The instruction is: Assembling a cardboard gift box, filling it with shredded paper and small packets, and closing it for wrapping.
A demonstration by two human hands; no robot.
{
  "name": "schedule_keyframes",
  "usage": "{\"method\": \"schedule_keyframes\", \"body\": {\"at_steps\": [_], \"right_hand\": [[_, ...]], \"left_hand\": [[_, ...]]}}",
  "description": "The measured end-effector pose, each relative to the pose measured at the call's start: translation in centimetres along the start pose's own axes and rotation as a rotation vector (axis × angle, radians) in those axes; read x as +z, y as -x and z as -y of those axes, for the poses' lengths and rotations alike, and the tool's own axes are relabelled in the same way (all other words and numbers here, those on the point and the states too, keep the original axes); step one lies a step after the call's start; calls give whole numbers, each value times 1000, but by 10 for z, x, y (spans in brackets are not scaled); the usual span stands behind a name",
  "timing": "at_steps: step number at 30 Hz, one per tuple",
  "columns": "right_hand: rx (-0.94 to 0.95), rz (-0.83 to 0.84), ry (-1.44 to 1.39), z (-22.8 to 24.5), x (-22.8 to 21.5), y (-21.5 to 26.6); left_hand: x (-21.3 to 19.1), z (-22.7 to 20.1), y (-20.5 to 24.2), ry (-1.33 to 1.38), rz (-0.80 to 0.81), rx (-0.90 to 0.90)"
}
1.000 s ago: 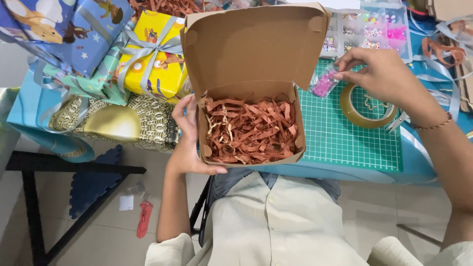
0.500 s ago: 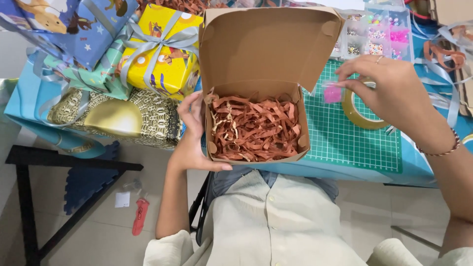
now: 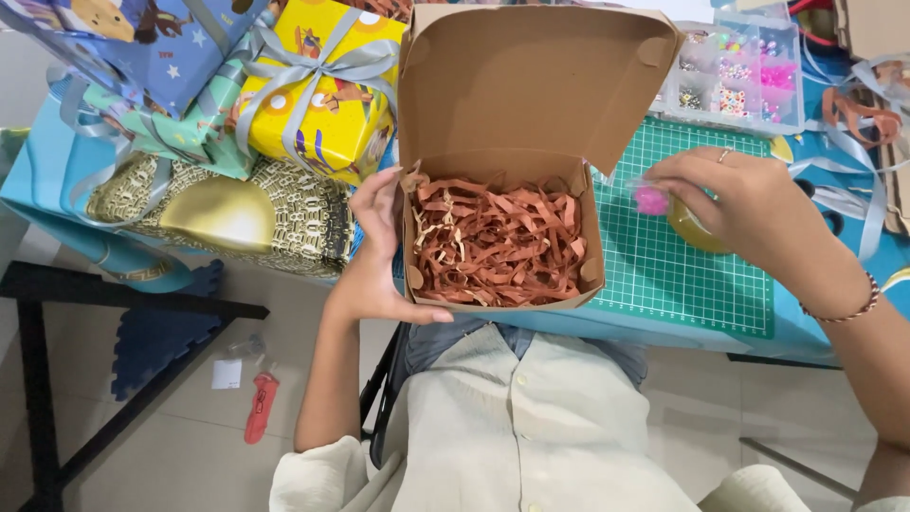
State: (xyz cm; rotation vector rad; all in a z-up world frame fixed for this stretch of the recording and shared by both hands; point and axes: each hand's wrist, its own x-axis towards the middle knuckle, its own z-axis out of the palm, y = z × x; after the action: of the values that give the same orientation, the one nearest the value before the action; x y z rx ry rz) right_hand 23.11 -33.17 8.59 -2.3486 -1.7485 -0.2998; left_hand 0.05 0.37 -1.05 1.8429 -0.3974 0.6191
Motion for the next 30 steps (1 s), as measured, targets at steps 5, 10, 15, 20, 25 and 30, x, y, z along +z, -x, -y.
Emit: {"method": "schedule_keyframes", "body": {"at_steps": [5,10,15,20,25,30], "right_hand": [[16,-2,6,4,-3,1],[135,55,23,5,-9,-1],[129,66,-94,13,-27,-10],[83,12,-29,16,-48,-17],[140,54,-27,30,-70,-27],[123,71,-221,74,-72,-60]], "left_hand": [[1,-2,-1,23,-4,5],[0,-7,-4,55,11,-3],[-1,-2,1,-6,18,-21],[0,1,2,2,32,-13],[1,4,4,-45,32,-11],[2,-5,0,-43,32,-30]]}}
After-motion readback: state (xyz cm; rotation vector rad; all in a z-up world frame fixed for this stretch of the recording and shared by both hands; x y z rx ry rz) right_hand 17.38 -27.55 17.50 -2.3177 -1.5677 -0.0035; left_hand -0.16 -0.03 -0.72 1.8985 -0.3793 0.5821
